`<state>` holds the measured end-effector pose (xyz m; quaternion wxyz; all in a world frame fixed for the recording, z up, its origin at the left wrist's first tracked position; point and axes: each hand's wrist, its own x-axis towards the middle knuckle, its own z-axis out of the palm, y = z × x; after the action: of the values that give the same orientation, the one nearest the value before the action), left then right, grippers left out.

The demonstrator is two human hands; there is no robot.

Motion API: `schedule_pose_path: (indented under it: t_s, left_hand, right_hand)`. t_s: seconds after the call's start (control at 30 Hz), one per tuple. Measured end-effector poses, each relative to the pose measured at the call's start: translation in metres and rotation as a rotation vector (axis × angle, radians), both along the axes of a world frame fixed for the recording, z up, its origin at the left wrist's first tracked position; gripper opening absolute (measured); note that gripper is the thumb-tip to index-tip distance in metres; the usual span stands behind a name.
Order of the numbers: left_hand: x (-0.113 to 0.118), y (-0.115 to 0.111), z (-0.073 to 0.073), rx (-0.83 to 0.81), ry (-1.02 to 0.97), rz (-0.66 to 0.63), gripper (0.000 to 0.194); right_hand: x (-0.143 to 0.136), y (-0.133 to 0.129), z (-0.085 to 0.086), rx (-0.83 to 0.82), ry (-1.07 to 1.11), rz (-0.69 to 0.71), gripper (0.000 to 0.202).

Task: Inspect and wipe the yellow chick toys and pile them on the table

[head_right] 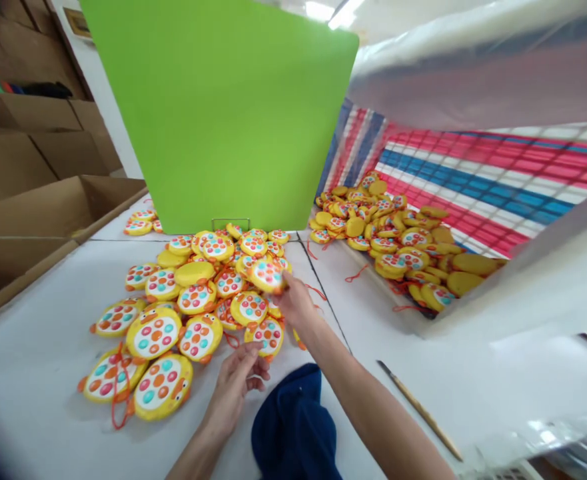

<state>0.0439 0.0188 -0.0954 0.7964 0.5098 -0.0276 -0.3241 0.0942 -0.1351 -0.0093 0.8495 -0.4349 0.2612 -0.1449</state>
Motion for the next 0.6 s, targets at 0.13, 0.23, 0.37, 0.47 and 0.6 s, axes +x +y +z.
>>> schedule_pose_path:
  t_s: [0.13, 0.23, 0.37, 0.47, 0.6]
  left_hand:
    - [0.005, 0.001, 0.0, 0.001, 0.061, 0.002, 0.047]
    - [0.006, 0.001, -0.001, -0.005, 0.113, 0.004, 0.047]
    - [0.003, -0.002, -0.005, -0.045, 0.151, -0.039, 0.048]
    - [0.001, -0.002, -0.009, -0.018, 0.171, -0.067, 0.052]
    - [0.002, -0.002, -0.013, 0.085, 0.193, -0.053, 0.062]
  right_hand:
    - [0.032, -0.001, 0.021, -0.218, -0.173, 0.038, 0.021]
    - [0.021, -0.016, 0.0, -0.693, -0.089, 0.088, 0.037]
    - [-0.012, -0.072, -0.048, -1.022, 0.173, -0.017, 0.042]
    - [-0.035, -0.127, -0.066, -1.166, 0.367, -0.159, 0.042]
    - [-0.065, -0.185, -0.065, -1.404, 0.612, -0.24, 0.04]
